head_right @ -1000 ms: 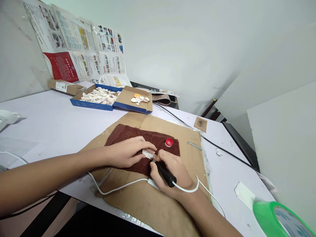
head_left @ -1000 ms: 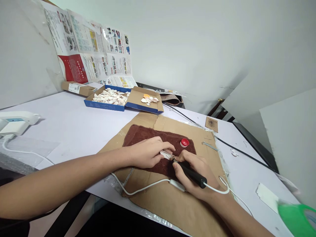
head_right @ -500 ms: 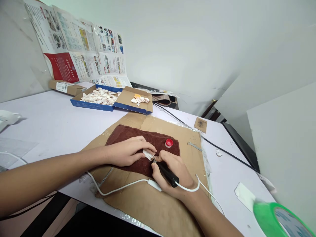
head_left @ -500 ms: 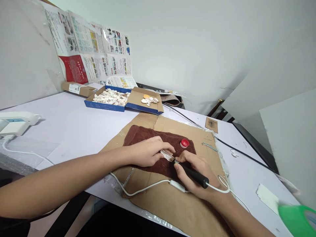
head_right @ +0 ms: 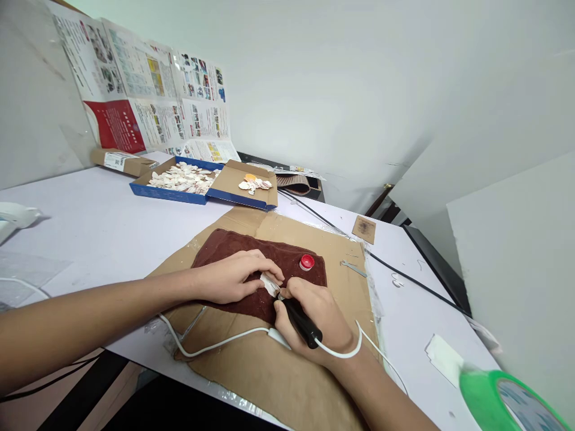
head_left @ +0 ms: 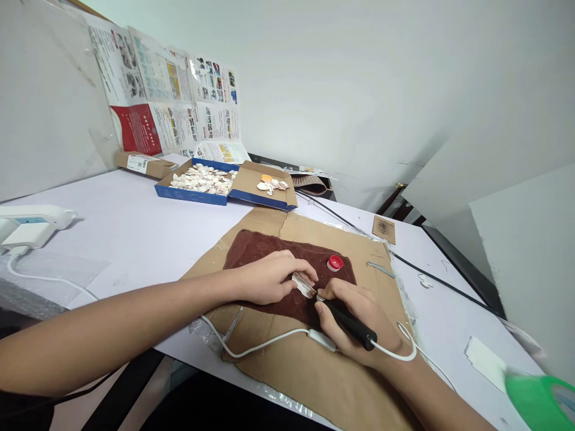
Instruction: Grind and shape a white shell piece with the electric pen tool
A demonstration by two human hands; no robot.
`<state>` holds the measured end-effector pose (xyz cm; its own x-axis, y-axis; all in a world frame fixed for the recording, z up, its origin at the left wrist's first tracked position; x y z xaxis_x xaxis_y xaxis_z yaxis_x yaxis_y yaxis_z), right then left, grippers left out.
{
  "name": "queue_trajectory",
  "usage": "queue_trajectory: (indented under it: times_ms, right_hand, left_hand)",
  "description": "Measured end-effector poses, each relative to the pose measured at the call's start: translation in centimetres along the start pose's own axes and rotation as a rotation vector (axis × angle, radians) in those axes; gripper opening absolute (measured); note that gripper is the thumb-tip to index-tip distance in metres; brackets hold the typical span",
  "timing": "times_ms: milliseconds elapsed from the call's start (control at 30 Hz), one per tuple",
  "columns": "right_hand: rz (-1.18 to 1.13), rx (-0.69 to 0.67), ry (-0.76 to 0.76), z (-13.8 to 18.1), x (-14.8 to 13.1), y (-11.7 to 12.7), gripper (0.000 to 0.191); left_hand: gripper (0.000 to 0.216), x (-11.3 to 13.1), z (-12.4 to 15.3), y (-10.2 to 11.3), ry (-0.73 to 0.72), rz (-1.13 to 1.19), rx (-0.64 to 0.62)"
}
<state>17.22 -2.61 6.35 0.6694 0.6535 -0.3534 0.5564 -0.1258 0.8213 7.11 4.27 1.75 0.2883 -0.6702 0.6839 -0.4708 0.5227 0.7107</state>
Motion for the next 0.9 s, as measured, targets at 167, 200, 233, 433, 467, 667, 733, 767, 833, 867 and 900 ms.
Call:
queue_trajectory:
  times_ms: [167, 200, 233, 433, 467, 667, 733, 767, 833, 867, 900]
  right_hand:
    - [0.11, 0.018, 0.119, 0.1, -1.0, 0.0, 0.017]
    - [0.134, 0.028, 0.142, 0.1, -1.3, -0.1, 0.017]
    - [0.158, 0.037, 0.163, 0.2, -1.5, -0.1, 0.016]
    - [0.26, 0.056, 0.273, 0.5, -2.3, -0.4, 0.016]
    - [0.269, 0.05, 0.288, 0.5, -2.4, -0.4, 0.015]
    - [0.274, 0.006, 0.35, 0.2, -2.5, -0.1, 0.012]
    - [0.263, -0.014, 0.359, 0.1, -2.4, -0.1, 0.012]
    - [0.263, -0.023, 0.361, 0.1, -2.4, -0.1, 0.011]
    - [0.277, -0.044, 0.368, 0.1, -2.4, -0.1, 0.011]
    - [0.293, -0.054, 0.373, 0.1, -2.4, -0.2, 0.012]
    - [0.314, -0.065, 0.379, 0.1, -2.5, -0.2, 0.012]
  left_hand:
    - [0.052, 0.2, -0.1, 0.0, -0.016, 0.006, 0.017]
    - [0.051, 0.2, -0.1, 0.0, -0.019, 0.005, 0.018]
    - [0.051, 0.3, -0.1, 0.0, -0.021, 0.003, 0.021]
    - [0.05, 0.6, -0.3, 0.1, -0.028, 0.015, 0.013]
    - [0.051, 0.7, -0.3, 0.1, -0.029, 0.019, 0.009]
    - [0.053, 0.9, -0.4, 0.2, -0.039, 0.024, 0.003]
    - [0.054, 0.9, -0.4, 0.1, -0.042, 0.025, 0.004]
    - [0.054, 0.9, -0.4, 0.1, -0.044, 0.025, 0.006]
    - [0.054, 0.9, -0.4, 0.1, -0.053, 0.028, 0.008]
    - [0.054, 1.0, -0.4, 0.1, -0.058, 0.028, 0.01]
    - [0.054, 1.0, -0.4, 0.1, -0.062, 0.028, 0.011]
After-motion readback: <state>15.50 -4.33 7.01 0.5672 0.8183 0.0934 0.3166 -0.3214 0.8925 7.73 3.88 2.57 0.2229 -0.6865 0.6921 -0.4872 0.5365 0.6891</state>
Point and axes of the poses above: each hand's wrist, its own z-axis away from the middle knuckle, its own y-axis out of the back of the hand, x = y × z, the point moved 9 cm from there along -z, towards the middle knuckle, and after that the axes turned 2 degrees about z, right-handed, at the moved point
